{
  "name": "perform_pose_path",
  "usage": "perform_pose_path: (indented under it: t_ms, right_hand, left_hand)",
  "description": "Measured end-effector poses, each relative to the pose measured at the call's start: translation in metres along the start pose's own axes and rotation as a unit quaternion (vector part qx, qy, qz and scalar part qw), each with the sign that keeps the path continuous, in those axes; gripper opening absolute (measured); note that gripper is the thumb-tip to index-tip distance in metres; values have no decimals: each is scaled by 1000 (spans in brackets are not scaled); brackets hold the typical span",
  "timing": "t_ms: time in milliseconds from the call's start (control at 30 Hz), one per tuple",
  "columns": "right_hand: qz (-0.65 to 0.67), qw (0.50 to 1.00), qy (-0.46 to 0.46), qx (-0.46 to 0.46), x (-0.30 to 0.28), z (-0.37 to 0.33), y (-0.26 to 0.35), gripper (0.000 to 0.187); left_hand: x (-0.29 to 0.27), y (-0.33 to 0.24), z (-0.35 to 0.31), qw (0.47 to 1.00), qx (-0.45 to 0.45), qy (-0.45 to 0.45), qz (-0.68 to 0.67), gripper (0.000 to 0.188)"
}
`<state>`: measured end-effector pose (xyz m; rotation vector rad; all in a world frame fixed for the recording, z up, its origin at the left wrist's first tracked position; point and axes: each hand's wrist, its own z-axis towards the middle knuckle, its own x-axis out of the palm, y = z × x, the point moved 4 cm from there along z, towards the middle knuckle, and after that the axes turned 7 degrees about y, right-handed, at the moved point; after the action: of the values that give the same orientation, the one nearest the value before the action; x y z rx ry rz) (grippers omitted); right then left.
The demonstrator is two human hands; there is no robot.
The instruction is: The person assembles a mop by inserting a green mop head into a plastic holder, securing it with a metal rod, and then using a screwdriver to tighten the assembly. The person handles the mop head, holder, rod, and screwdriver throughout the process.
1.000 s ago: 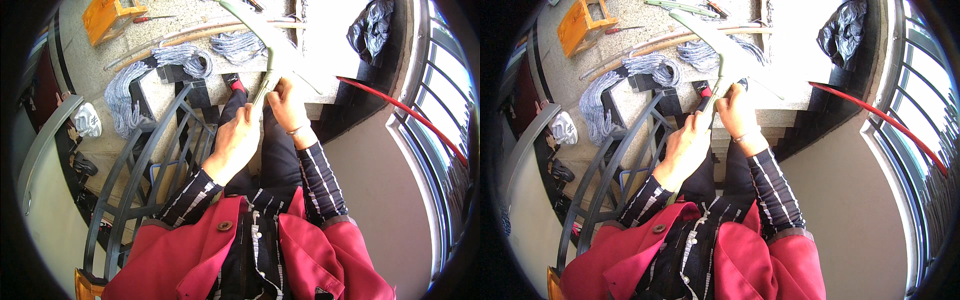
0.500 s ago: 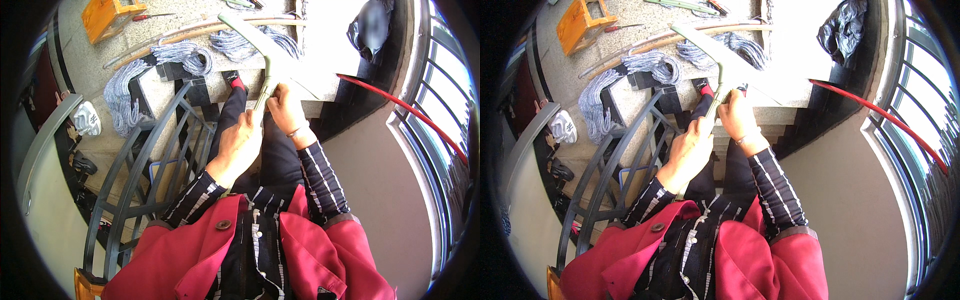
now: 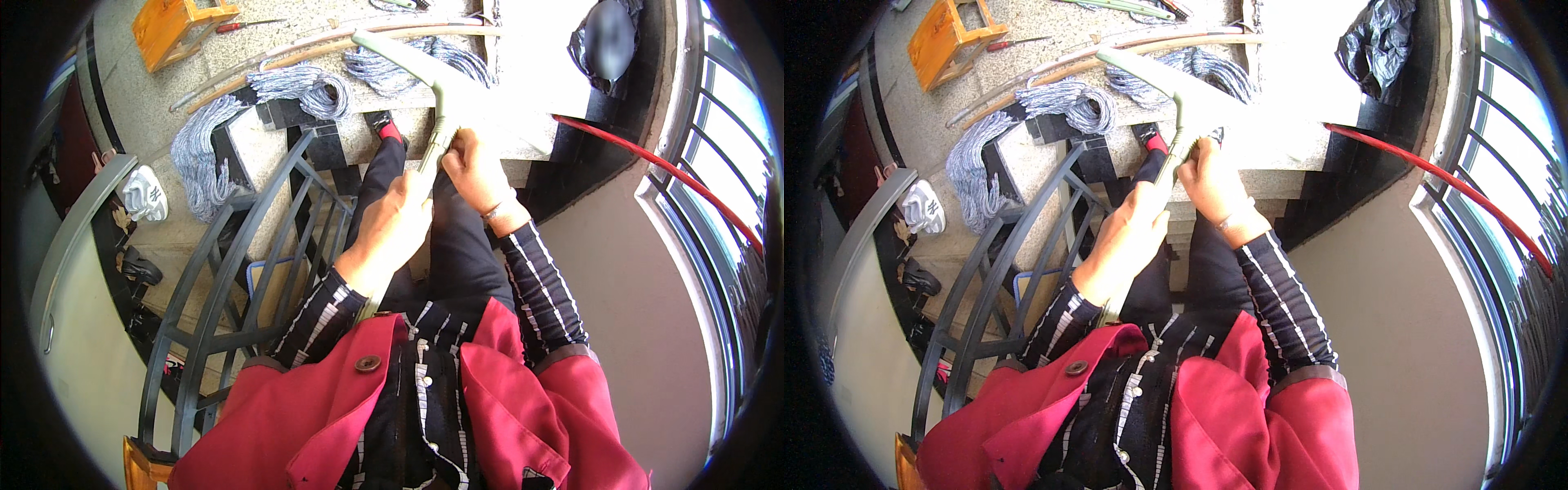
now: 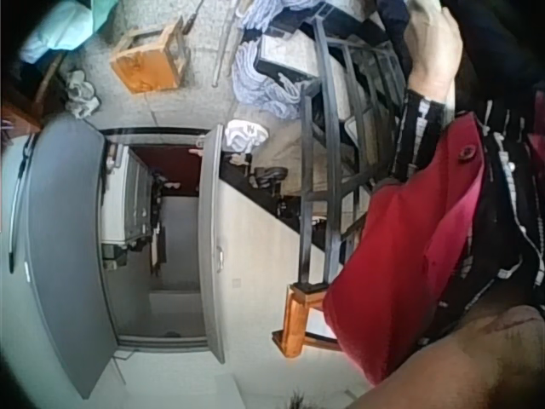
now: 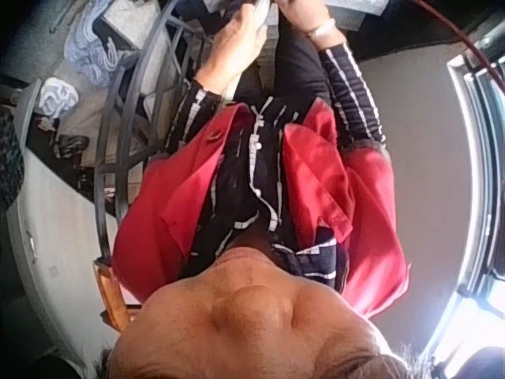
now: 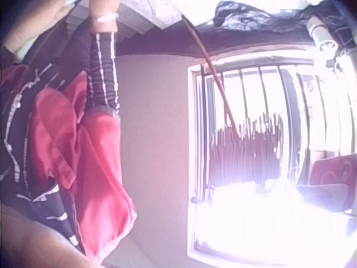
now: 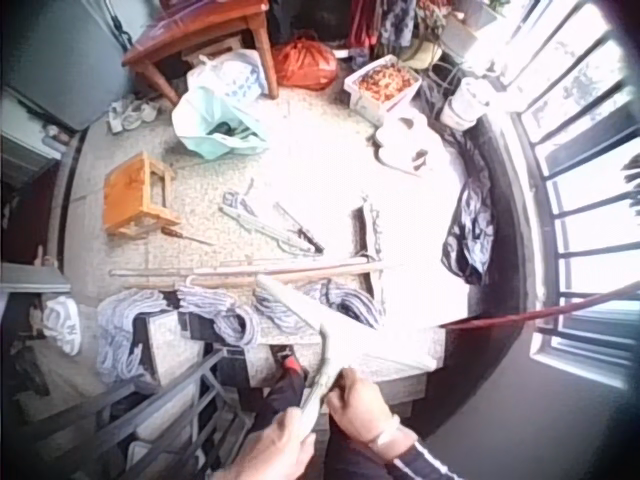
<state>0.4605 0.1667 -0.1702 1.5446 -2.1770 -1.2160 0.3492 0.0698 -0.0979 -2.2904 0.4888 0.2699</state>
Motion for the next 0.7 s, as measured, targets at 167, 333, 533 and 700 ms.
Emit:
perform_pose_path:
  t_ms: [167, 333, 533, 700]
  right_hand:
    - [194, 978, 81, 17, -19, -7, 4, 38]
    - [208, 978, 28, 13, -27, -16, 10, 30]
    - [153, 988, -21, -13, -22, -8, 11, 23]
    - [166, 985, -23, 35, -17, -1, 4, 21]
  left_hand:
    - [-13, 3, 6, 994, 69, -35, -81, 23]
    - [-13, 6, 6, 968, -65, 23, -242, 20]
    - [-11, 10, 7, 946, -95, 56, -304, 19]
    - [-10, 10, 5, 973, -62, 51, -215, 31]
